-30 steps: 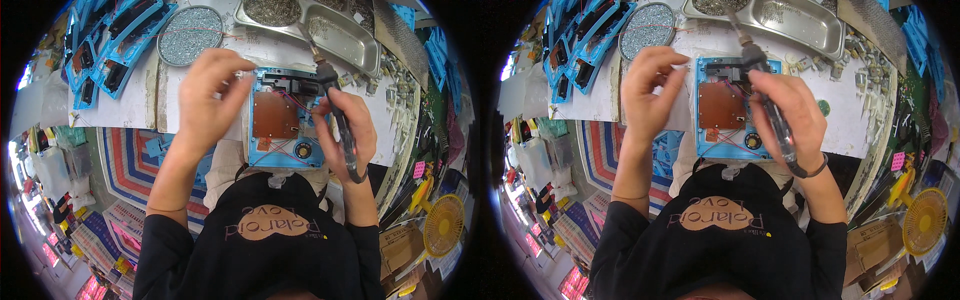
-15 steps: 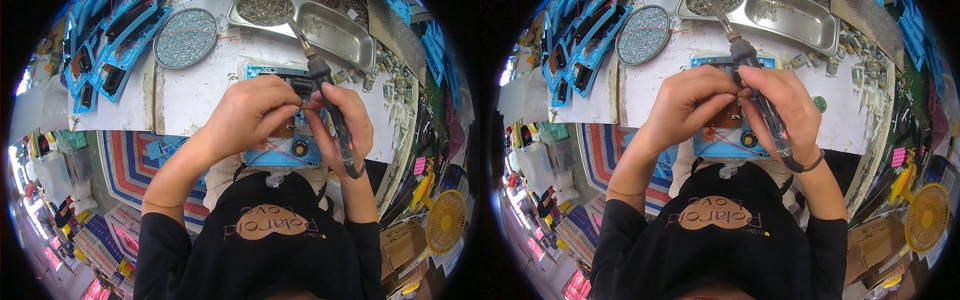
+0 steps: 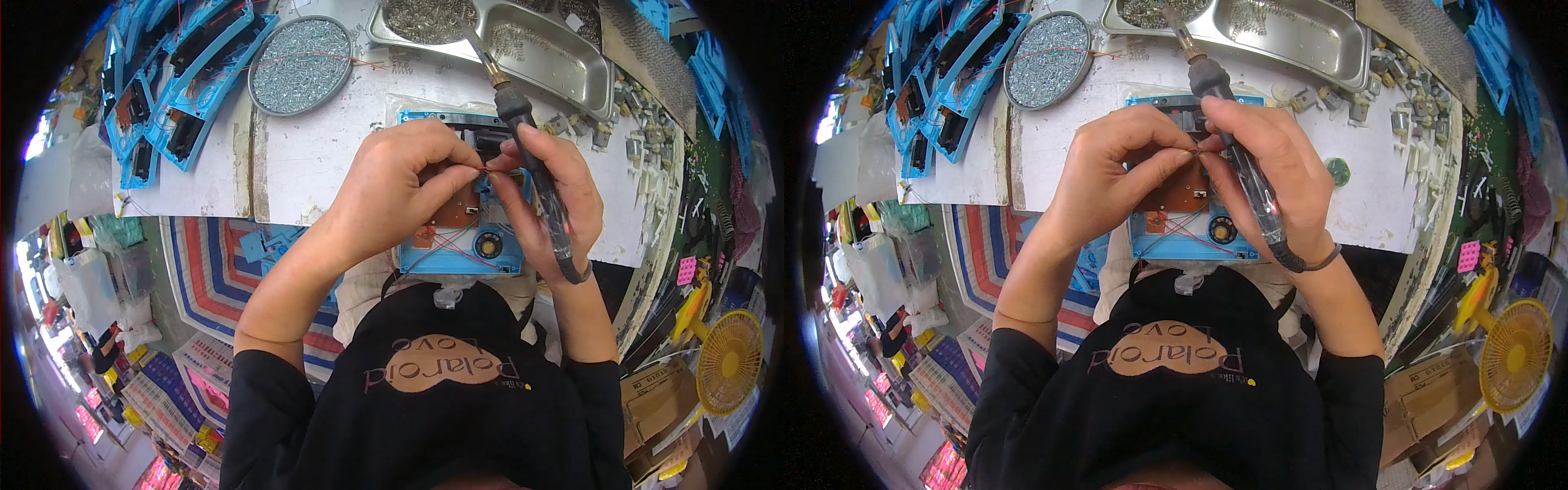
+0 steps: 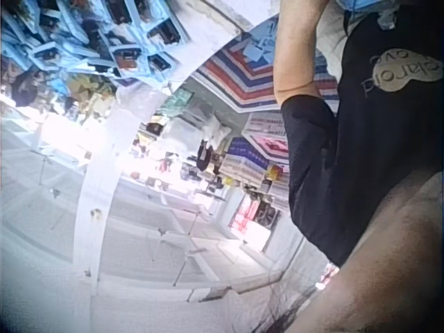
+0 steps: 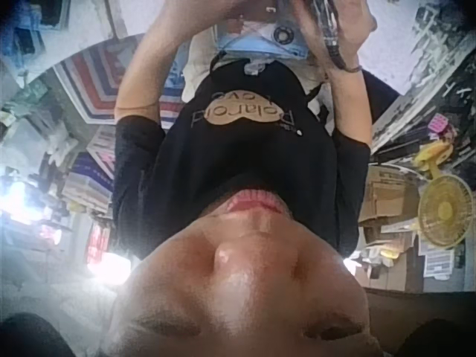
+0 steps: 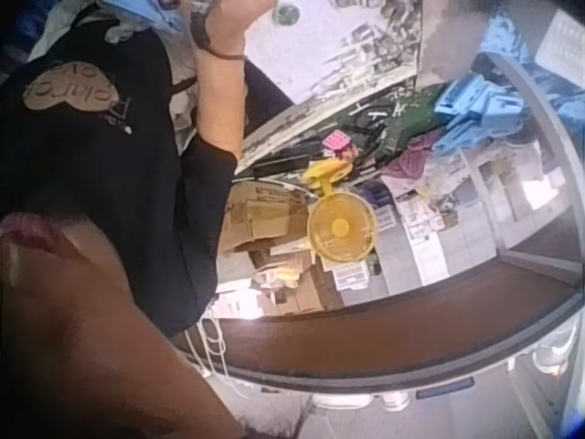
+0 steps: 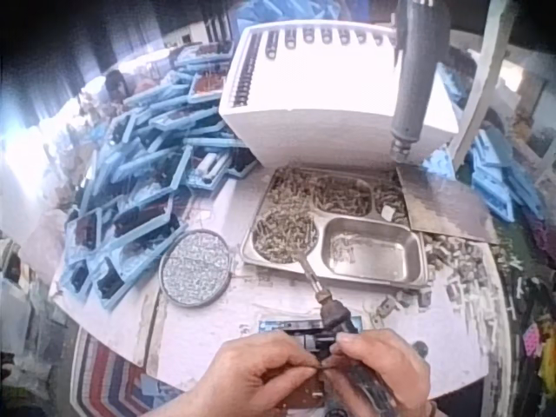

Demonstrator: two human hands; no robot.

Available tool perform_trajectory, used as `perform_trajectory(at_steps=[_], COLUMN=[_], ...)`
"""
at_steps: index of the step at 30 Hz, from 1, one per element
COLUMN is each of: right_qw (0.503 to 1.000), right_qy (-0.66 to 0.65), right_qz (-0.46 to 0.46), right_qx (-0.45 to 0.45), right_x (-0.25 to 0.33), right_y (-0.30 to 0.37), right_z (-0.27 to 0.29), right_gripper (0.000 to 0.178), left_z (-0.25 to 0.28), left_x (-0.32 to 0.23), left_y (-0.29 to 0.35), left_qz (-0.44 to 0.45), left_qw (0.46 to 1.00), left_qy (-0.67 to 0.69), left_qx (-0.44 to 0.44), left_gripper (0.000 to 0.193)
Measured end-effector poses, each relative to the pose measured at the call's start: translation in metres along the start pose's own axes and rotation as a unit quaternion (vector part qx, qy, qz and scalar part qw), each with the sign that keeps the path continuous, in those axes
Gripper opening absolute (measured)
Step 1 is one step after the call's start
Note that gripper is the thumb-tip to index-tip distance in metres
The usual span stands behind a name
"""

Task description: Soldering internal components and assembling the plastic casing of a blue electronic device.

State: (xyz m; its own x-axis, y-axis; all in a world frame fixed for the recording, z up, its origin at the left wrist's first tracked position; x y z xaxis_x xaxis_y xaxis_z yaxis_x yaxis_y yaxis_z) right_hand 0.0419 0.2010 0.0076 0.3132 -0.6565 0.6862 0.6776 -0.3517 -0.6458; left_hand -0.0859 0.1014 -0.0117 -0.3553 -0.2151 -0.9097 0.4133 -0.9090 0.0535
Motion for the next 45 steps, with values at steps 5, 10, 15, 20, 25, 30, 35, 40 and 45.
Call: perform_trajectory(at_steps=[5,10,15,20,25,30,35,40,45], right_qw=[0.999,1.0,0.999,0.996,0.997,0.998,0.995,0.99,0.987], right_qy=[-0.021,0.005,0.036,0.067,0.071,0.05,0.05,0.064,0.076], right_qz=[-0.025,-0.011,0.023,0.056,0.024,0.033,0.044,0.031,0.05], right_qx=[-0.007,-0.002,-0.002,-0.004,-0.002,-0.005,0.071,0.119,0.135], right_x=[-0.002,-0.001,0.003,0.009,0.012,0.022,0.035,0.04,0.042], right_y=[0.0,-0.005,-0.007,-0.005,0.001,0.009,0.017,0.021,0.019], right_z=[-0.002,-0.002,-0.004,-0.005,0.018,0.065,0.064,0.055,0.044], right_gripper=[0.056,0.055,0.056,0.057,0.052,0.038,0.033,0.031,0.031], left_z=[-0.002,-0.004,-0.004,0.004,-0.001,-0.005,-0.007,-0.007,-0.007], left_x=[0.005,0.009,0.016,0.0,-0.001,-0.005,-0.005,-0.003,-0.003], left_y=[0.001,0.003,0.006,0.006,0.008,0.004,0.001,0.002,0.003], left_qz=[0.028,0.071,0.099,-0.017,-0.027,-0.048,-0.044,-0.039,-0.043], left_qw=[0.998,0.995,0.99,0.995,0.985,0.975,0.971,0.971,0.967], left_qy=[0.051,0.069,0.09,-0.004,-0.056,-0.145,-0.158,-0.148,-0.153], left_qx=[-0.017,-0.012,-0.039,-0.103,-0.161,-0.16,-0.176,-0.186,-0.198], left_gripper=[0.008,0.009,0.008,0.007,0.01,0.012,0.012,0.013,0.011])
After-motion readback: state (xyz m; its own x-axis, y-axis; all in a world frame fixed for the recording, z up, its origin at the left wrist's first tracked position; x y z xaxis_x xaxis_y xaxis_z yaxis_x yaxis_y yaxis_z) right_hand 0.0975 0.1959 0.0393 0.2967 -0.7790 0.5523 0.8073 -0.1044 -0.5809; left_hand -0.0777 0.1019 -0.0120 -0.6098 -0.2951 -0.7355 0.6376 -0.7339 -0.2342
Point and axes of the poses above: each hand's wrist, its own y-axis away from the middle knuckle, its own z-axis out of the back of the hand, x = y × z, the point moved 8 cm from there along -y, towards the middle knuckle, and after that the axes turned 8 degrees about z, right-handed, at the moved point
